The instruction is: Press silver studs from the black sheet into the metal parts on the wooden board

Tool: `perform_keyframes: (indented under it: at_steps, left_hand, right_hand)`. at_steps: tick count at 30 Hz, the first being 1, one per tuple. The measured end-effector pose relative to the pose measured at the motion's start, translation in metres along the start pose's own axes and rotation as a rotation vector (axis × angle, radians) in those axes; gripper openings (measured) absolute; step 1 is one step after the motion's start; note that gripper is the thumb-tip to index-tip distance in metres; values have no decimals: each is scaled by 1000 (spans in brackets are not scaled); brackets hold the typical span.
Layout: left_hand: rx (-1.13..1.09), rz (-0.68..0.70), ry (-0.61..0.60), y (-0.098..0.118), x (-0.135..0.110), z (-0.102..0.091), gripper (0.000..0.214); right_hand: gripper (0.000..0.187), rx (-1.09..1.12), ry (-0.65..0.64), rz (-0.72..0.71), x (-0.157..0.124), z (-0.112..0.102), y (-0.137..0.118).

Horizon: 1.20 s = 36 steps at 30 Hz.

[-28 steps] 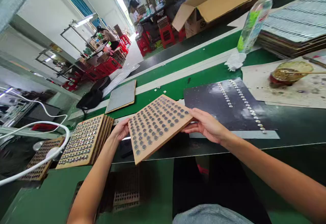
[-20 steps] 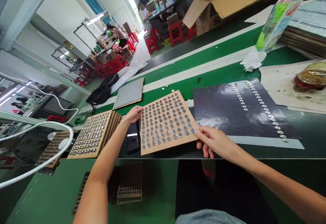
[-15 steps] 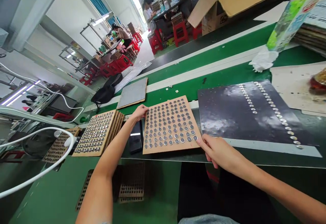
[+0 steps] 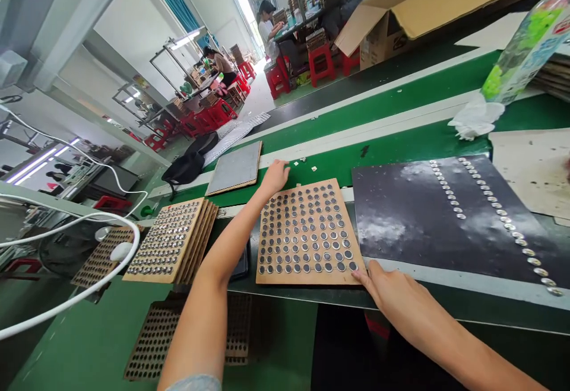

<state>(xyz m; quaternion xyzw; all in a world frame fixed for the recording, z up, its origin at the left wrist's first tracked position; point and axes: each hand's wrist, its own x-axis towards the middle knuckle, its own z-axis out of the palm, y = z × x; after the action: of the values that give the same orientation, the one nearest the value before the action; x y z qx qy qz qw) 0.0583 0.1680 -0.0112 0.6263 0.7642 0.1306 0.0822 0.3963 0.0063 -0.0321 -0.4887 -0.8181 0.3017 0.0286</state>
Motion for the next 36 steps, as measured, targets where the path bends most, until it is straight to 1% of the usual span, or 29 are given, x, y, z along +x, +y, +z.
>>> perform_keyframes:
  at_steps: [3, 6, 8, 11, 14, 17, 23, 26, 29, 31, 33, 35, 36]
  left_hand:
    - [7, 146, 16, 27, 32, 19, 36]
    - [25, 209, -8, 40, 48, 33, 34]
    - [37, 220, -26, 41, 49, 36, 34]
    - [46, 216, -48, 40, 41, 35, 33]
    - [50, 210, -90, 42, 30, 34, 32]
    - [65, 187, -147, 50, 25, 36, 32]
    - [107, 82, -234, 72, 31, 38, 34]
    - [129, 35, -263, 83, 35, 34, 35]
    - [150, 14, -280, 91, 34, 26, 34]
    - [157, 26, -278, 98, 32, 19, 34]
    - [152, 62, -274, 110, 30, 14, 33]
    - [129, 125, -284, 132, 30, 15, 32]
    - [110, 166, -296, 148, 31, 18, 31]
  right_hand:
    - [28, 34, -133, 100, -8, -8, 2]
    - [28, 148, -204, 180, -19, -14, 8]
    - [26, 260, -221, 195, -27, -15, 17]
    - [29, 404, -257, 224, -36, -14, 31]
    - [34, 470, -310, 261, -41, -14, 40]
    - [36, 496, -351, 272, -44, -21, 41]
    - [35, 582, -319, 267, -52, -42, 38]
    - [34, 610, -317, 270, -59, -49, 43]
    - [35, 626, -301, 263, -68, -51, 55]
    - [37, 637, -288, 272, -73, -53, 64]
    - [39, 646, -267, 283, -76, -55, 72]
    - [39, 656, -234, 273, -77, -59, 79]
    - [40, 663, -214, 262, -78, -60, 82]
